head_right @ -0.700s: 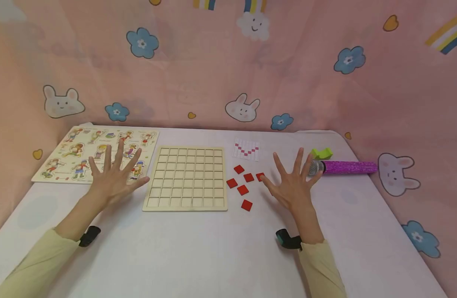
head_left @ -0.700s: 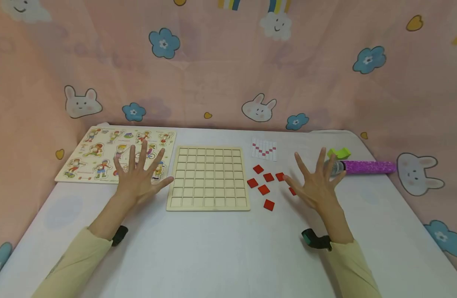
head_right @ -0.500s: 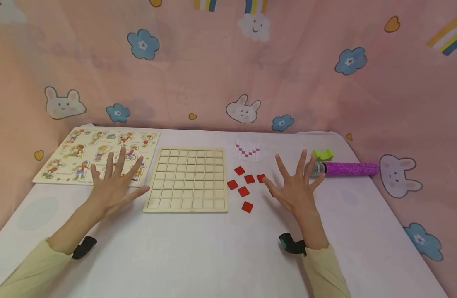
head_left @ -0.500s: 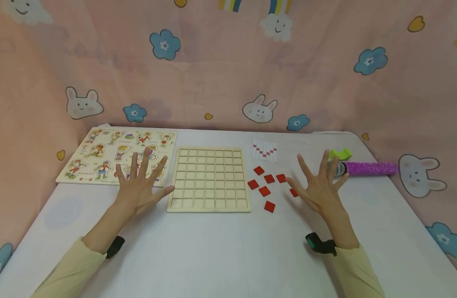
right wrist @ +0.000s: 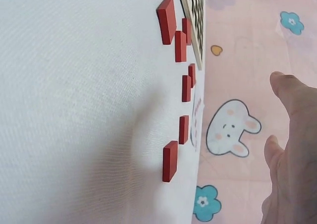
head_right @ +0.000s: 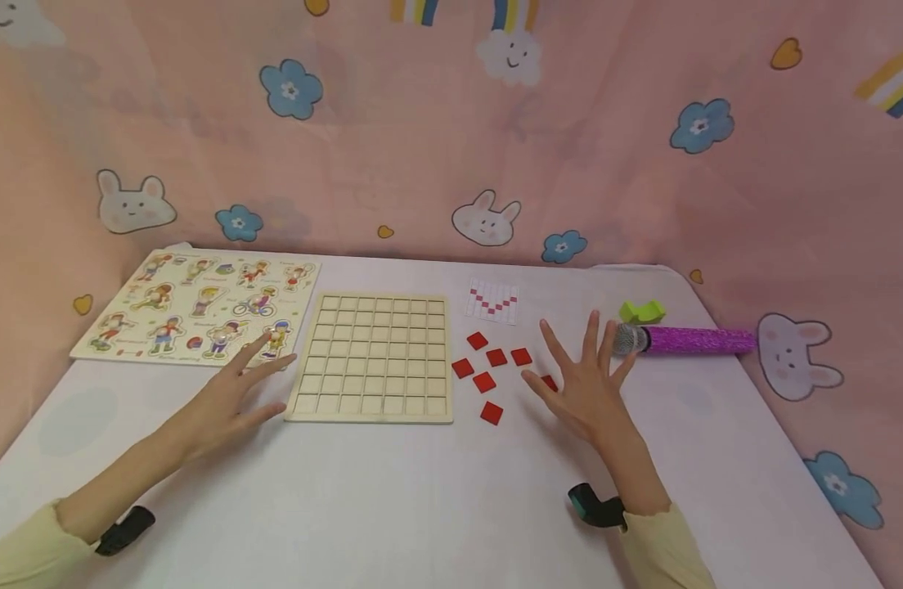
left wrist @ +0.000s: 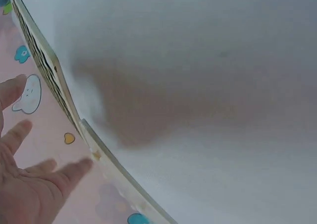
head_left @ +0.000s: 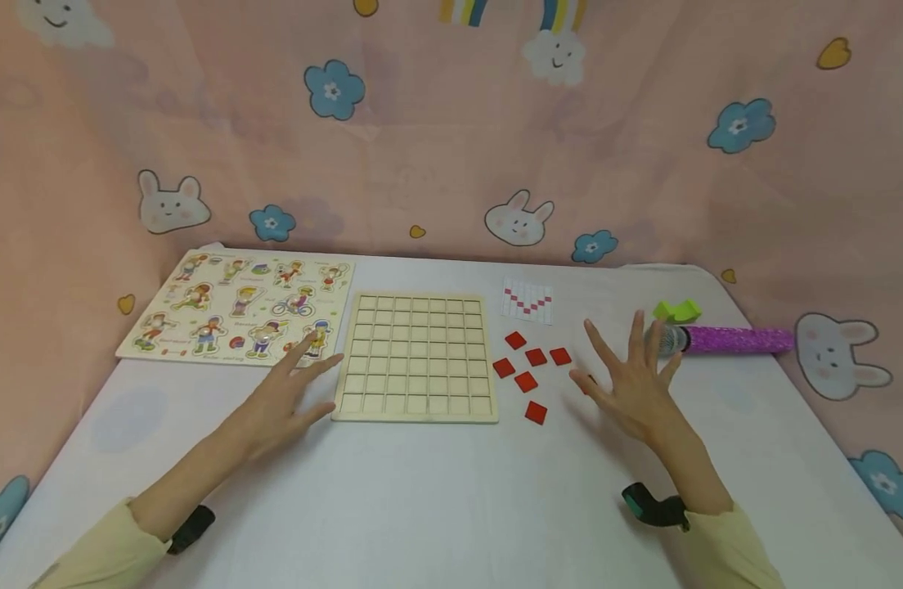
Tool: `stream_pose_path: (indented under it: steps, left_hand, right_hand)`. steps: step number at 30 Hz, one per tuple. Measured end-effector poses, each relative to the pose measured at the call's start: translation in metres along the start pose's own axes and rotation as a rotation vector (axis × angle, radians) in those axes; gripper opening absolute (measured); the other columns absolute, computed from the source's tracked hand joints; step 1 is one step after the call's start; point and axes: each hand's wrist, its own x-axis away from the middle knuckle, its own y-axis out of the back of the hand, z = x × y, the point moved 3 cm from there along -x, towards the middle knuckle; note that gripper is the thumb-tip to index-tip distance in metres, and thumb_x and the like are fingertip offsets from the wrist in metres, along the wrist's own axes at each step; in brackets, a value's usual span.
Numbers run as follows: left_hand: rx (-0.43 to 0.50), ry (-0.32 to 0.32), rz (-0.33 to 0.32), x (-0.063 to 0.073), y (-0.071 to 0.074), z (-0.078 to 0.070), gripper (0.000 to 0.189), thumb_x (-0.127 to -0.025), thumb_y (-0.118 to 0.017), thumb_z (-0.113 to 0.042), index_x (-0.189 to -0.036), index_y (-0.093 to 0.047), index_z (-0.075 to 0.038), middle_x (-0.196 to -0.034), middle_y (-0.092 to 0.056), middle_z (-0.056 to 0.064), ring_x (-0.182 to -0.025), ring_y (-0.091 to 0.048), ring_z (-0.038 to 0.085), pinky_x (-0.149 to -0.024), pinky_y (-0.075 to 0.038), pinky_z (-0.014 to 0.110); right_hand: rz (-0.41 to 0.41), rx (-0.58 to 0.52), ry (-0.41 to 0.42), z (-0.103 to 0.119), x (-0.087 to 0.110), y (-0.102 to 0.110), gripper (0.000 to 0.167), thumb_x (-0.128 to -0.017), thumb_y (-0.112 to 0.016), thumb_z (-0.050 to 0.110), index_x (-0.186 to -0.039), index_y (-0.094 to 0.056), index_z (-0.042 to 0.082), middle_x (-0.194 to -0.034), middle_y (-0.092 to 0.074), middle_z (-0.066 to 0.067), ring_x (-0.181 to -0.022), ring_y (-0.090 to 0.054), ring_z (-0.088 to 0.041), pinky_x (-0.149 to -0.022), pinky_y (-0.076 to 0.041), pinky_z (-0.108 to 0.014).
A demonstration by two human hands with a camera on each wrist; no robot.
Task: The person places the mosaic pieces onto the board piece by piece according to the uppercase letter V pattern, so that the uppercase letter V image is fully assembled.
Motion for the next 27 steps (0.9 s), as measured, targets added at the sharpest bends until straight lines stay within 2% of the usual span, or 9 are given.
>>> stream_pose_path:
  steps: [4,7,10,13,16,20,24,27]
  left_hand:
    - [0.045,-0.116,-0.044,0.0,-0.002,-0.002,0.045,-0.081,-0.076,-0.013,-0.123,-0.064,-0.006,-0.142,-0.042,0.021,-0.123,-0.048,0.043,-0.094,-0.042,0.054]
    - [0.062,-0.163,-0.04,-0.001,-0.006,-0.003,0.04,-0.076,-0.08,-0.01,-0.113,-0.069,-0.004,-0.135,-0.051,0.02,-0.115,-0.055,0.039,-0.091,-0.045,0.051]
    - [0.081,-0.147,0.007,-0.005,-0.011,-0.004,0.038,-0.075,-0.081,-0.01,-0.111,-0.071,-0.006,-0.135,-0.052,0.018,-0.114,-0.056,0.037,-0.091,-0.045,0.05]
    - [0.123,-0.124,0.05,-0.01,-0.014,-0.002,0.033,-0.076,-0.08,-0.009,-0.108,-0.072,-0.007,-0.136,-0.05,0.018,-0.112,-0.056,0.034,-0.088,-0.048,0.044]
    - [0.2,-0.116,0.071,-0.015,-0.016,0.0,0.027,-0.076,-0.079,-0.005,-0.102,-0.073,-0.005,-0.135,-0.051,0.019,-0.112,-0.056,0.033,-0.085,-0.051,0.036]
    - [0.279,-0.113,0.08,-0.018,-0.016,0.003,0.015,-0.074,-0.079,-0.001,-0.088,-0.072,-0.003,-0.129,-0.054,0.022,-0.114,-0.055,0.037,-0.082,-0.052,0.028]
    - [0.3,-0.081,0.08,-0.018,-0.016,0.005,0.013,-0.073,-0.08,-0.003,-0.079,-0.07,-0.005,-0.123,-0.057,0.02,-0.108,-0.06,0.035,-0.078,-0.052,0.024]
    - [0.272,-0.071,0.075,-0.019,-0.016,0.005,0.014,-0.071,-0.082,-0.007,-0.077,-0.07,-0.008,-0.115,-0.06,0.015,-0.103,-0.062,0.031,-0.079,-0.052,0.029]
  right_hand:
    - [0.016,-0.011,0.038,0.001,0.001,-0.002,0.076,-0.092,-0.045,0.059,-0.154,-0.01,0.029,-0.153,0.027,-0.022,-0.135,0.029,-0.046,-0.09,0.013,-0.078]
    - [0.022,-0.015,0.066,0.002,0.002,-0.004,0.076,-0.092,-0.049,0.054,-0.154,-0.013,0.028,-0.154,0.024,-0.021,-0.136,0.025,-0.048,-0.091,0.011,-0.078]
    - [0.028,-0.045,0.091,0.001,0.002,-0.006,0.074,-0.092,-0.051,0.048,-0.154,-0.015,0.027,-0.155,0.02,-0.022,-0.138,0.021,-0.049,-0.093,0.008,-0.078]
    - [0.049,-0.128,0.108,0.001,0.002,-0.009,0.071,-0.094,-0.05,0.043,-0.154,-0.015,0.026,-0.156,0.017,-0.022,-0.138,0.021,-0.047,-0.096,0.006,-0.077]
    - [0.067,-0.249,0.122,0.0,0.001,-0.01,0.067,-0.097,-0.048,0.038,-0.154,-0.016,0.024,-0.157,0.014,-0.021,-0.14,0.022,-0.044,-0.098,0.005,-0.075]
    - [0.084,-0.412,0.132,-0.001,0.0,-0.011,0.061,-0.099,-0.045,0.031,-0.154,-0.019,0.023,-0.158,0.005,-0.02,-0.142,0.016,-0.042,-0.098,0.002,-0.075]
    - [0.098,-0.615,0.147,-0.003,-0.002,-0.013,0.055,-0.101,-0.042,0.022,-0.153,-0.023,0.018,-0.158,-0.004,-0.021,-0.143,0.007,-0.043,-0.101,0.002,-0.073]
    - [0.104,-0.738,0.152,-0.008,-0.003,-0.015,0.052,-0.102,-0.041,0.017,-0.151,-0.027,0.011,-0.158,-0.01,-0.02,-0.144,0.003,-0.041,-0.104,-0.001,-0.069]
